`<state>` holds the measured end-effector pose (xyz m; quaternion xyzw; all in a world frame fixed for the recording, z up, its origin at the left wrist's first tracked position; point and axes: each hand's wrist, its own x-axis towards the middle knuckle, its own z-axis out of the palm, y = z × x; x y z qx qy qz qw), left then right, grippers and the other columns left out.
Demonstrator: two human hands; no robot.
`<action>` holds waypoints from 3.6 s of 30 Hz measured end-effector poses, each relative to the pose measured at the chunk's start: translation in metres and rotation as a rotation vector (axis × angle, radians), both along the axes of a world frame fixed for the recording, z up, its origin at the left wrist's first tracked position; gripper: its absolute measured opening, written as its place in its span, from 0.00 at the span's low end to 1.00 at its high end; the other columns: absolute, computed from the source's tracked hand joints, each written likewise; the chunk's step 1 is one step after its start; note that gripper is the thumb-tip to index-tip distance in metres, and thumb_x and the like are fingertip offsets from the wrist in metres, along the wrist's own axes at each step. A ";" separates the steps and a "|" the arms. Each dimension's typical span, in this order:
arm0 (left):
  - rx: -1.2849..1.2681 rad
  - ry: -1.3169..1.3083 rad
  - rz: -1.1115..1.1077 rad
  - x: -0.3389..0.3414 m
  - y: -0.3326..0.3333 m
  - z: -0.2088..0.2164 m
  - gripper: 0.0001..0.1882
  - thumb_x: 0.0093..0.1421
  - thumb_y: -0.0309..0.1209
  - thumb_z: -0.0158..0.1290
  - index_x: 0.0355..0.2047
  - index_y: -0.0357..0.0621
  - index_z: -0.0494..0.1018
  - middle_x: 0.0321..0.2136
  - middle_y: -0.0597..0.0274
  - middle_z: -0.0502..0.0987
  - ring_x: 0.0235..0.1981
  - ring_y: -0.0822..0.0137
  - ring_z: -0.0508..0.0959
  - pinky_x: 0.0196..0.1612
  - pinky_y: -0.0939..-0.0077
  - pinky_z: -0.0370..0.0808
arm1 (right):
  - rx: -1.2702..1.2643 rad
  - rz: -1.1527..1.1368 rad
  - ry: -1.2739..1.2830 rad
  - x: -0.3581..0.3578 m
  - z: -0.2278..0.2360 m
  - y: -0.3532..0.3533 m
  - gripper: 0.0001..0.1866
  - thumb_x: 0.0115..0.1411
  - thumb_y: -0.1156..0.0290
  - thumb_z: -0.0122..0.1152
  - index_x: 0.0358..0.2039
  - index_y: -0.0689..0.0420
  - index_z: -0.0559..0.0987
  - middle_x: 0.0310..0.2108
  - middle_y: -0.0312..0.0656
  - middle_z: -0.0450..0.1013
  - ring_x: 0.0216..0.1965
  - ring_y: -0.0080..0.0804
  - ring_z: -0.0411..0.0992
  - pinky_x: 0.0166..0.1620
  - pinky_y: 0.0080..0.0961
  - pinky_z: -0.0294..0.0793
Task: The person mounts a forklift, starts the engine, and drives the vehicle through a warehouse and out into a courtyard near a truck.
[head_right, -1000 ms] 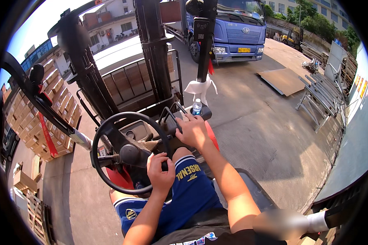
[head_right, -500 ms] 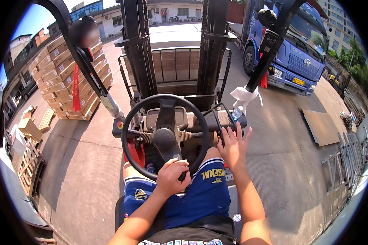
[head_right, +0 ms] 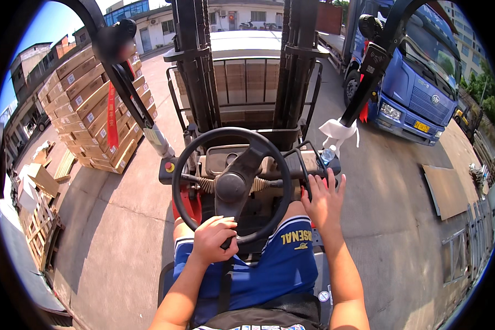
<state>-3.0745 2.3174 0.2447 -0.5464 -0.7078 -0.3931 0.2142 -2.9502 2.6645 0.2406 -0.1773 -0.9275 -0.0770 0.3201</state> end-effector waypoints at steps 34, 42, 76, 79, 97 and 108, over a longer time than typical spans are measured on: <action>0.134 -0.394 0.601 -0.649 0.288 0.067 0.13 0.70 0.36 0.62 0.48 0.42 0.83 0.47 0.46 0.88 0.50 0.41 0.89 0.57 0.50 0.84 | -0.003 -0.098 0.011 -0.470 -0.018 0.196 0.25 0.65 0.57 0.71 0.59 0.55 0.89 0.69 0.43 0.81 0.83 0.56 0.60 0.80 0.88 0.45; -0.015 -0.361 0.559 -0.777 0.399 0.075 0.15 0.66 0.39 0.66 0.48 0.45 0.85 0.51 0.50 0.87 0.54 0.43 0.87 0.60 0.47 0.83 | -0.005 -0.090 -0.004 -0.596 -0.033 0.247 0.26 0.66 0.56 0.71 0.61 0.55 0.89 0.69 0.45 0.82 0.83 0.57 0.59 0.80 0.88 0.44; -0.260 0.064 0.349 -1.206 0.766 0.033 0.13 0.65 0.44 0.65 0.43 0.50 0.87 0.48 0.57 0.90 0.68 0.51 0.82 0.82 0.30 0.58 | -0.011 -0.064 0.002 -1.094 -0.051 0.536 0.25 0.66 0.59 0.70 0.61 0.56 0.88 0.64 0.41 0.83 0.81 0.56 0.61 0.83 0.80 0.44; -0.318 0.013 0.332 -1.245 0.790 0.042 0.14 0.65 0.44 0.65 0.43 0.51 0.88 0.48 0.59 0.90 0.66 0.54 0.82 0.82 0.30 0.58 | -0.011 -0.071 -0.008 -1.128 -0.053 0.562 0.25 0.66 0.59 0.71 0.61 0.55 0.88 0.64 0.41 0.83 0.82 0.56 0.60 0.83 0.79 0.44; -0.374 -0.087 0.152 -1.490 0.985 0.001 0.19 0.67 0.49 0.65 0.44 0.48 0.90 0.47 0.55 0.91 0.73 0.44 0.79 0.85 0.27 0.50 | -0.106 -0.058 -0.057 -1.398 -0.082 0.754 0.24 0.70 0.63 0.69 0.63 0.55 0.88 0.57 0.42 0.87 0.82 0.51 0.60 0.86 0.75 0.42; -0.300 -0.088 0.082 -1.697 1.154 -0.081 0.15 0.66 0.44 0.63 0.39 0.46 0.88 0.43 0.55 0.91 0.71 0.45 0.80 0.87 0.31 0.49 | -0.119 -0.042 -0.041 -1.614 -0.161 0.923 0.25 0.70 0.64 0.69 0.65 0.53 0.87 0.54 0.42 0.88 0.81 0.53 0.63 0.84 0.70 0.51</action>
